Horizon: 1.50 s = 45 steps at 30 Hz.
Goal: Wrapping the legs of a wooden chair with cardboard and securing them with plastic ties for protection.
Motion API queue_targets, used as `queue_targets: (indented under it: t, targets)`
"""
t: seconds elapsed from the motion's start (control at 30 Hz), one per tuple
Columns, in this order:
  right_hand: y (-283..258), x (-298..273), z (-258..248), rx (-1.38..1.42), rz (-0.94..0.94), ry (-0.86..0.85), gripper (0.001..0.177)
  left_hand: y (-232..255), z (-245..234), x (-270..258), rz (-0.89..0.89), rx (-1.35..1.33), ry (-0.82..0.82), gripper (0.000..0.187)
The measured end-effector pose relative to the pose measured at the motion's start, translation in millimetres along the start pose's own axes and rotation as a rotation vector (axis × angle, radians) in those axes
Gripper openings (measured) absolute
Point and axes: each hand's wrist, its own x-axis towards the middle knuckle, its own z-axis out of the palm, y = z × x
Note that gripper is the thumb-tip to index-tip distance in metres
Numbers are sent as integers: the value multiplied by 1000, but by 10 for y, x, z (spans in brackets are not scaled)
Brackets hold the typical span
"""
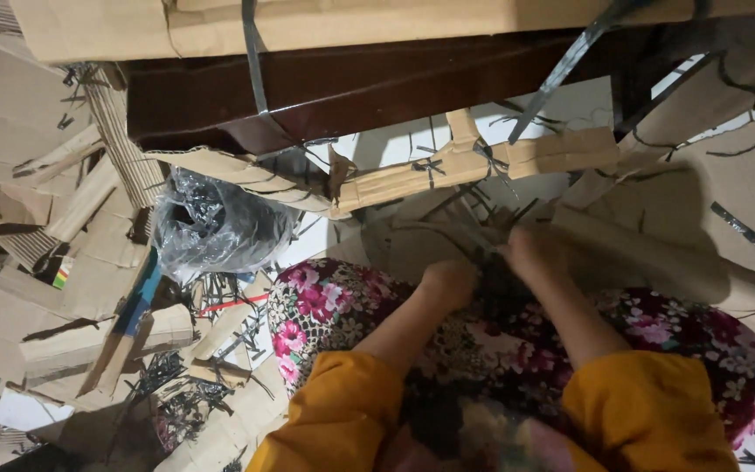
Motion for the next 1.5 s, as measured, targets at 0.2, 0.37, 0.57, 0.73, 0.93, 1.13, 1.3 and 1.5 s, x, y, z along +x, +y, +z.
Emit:
queue_targets:
  t: [0.2, 0.37, 0.57, 0.73, 0.93, 1.13, 1.3, 1.5]
  targets:
    - [56, 36, 129, -208, -428, 33, 43, 119, -455, -369, -10, -10, 132, 24]
    - [43, 132, 83, 90, -491, -86, 37, 435, -1384, -915, -50, -154, 179, 34]
    - [153, -124, -5, 279, -455, -139, 37, 112, -1160, -567, -39, -927, 537, 38]
    - [162, -478, -276, 557, -561, -110, 15, 293, -1550, -1063, 320, -1125, 674, 30]
    - [-69, -1215, -792, 771, -716, -139, 22, 270, -1673, -1229, 472, -1279, 564, 27]
    - [-36, -1085, -771, 808, -731, -236, 20, 306, -1697, -1343, 508, -1432, 547, 39]
    - [-136, -1250, -893, 757, -721, -165, 22, 367, -1770, -1398, 548, -1382, 656, 36]
    - [-94, -1374, -898, 621, -652, -24, 25, 404, -1794, -1414, 538, -1242, 775, 37]
